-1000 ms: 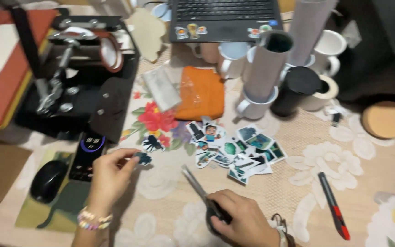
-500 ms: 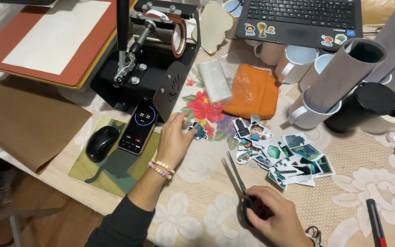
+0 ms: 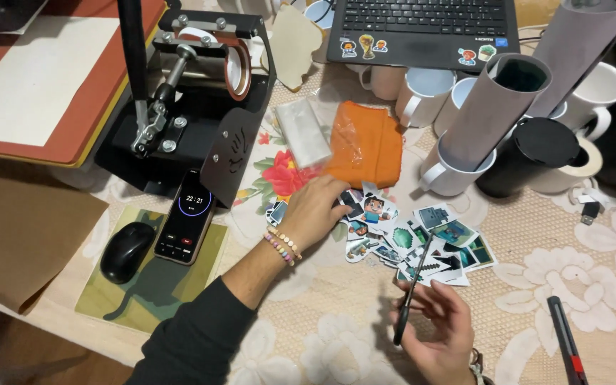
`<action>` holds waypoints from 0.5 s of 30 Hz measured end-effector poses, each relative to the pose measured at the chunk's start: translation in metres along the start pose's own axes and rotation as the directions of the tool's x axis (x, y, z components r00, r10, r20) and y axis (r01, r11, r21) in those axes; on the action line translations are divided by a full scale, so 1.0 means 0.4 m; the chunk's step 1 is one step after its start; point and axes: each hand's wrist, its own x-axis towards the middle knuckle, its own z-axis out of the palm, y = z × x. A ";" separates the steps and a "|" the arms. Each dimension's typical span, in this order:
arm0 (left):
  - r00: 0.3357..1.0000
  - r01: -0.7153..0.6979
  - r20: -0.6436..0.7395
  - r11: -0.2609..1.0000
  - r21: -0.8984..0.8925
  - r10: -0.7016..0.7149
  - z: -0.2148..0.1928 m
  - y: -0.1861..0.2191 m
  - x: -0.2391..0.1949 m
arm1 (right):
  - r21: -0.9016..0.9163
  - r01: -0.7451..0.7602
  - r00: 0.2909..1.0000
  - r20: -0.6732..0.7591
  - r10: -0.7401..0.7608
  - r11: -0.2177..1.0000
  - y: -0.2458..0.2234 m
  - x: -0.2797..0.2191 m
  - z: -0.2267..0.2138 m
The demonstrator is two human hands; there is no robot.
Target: Cutting out small printed designs or stickers from a sheet using scissors on a workspace.
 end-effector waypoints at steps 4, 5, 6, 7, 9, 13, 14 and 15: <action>0.998 0.006 0.059 0.996 0.084 -0.011 0.032 -0.003 0.035 | -0.072 -0.026 1.000 -0.003 0.026 0.997 0.013 -0.009 0.003; 0.998 0.001 0.061 0.996 0.085 -0.006 0.025 0.005 0.038 | -0.072 -0.025 1.000 -0.009 0.025 0.997 0.012 -0.005 0.003; 0.997 0.044 0.063 0.998 0.051 -0.047 0.020 0.013 0.036 | -0.096 -0.050 0.999 0.005 0.050 0.994 0.008 -0.004 0.002; 0.994 0.088 0.066 0.996 0.017 -0.089 0.014 0.021 0.034 | -0.119 -0.074 0.997 0.018 0.076 0.990 0.004 -0.004 0.002; 0.990 0.118 0.078 0.992 -0.044 -0.114 0.006 0.025 0.035 | -0.100 -0.112 0.993 0.011 0.113 0.989 -0.002 -0.003 0.007; 0.973 0.212 0.121 0.966 -0.145 -0.196 0.010 0.009 0.033 | -0.159 -0.175 0.984 -0.009 0.176 0.972 -0.005 0.000 0.009; 0.973 0.211 0.121 0.966 -0.146 -0.194 0.007 0.012 0.033 | -0.161 -0.174 0.985 -0.009 0.175 0.971 0.004 -0.003 0.009; 0.969 0.222 0.147 0.964 -0.148 -0.201 0.003 0.014 0.032 | -0.128 -0.180 0.984 -0.010 0.180 0.975 0.013 -0.006 0.010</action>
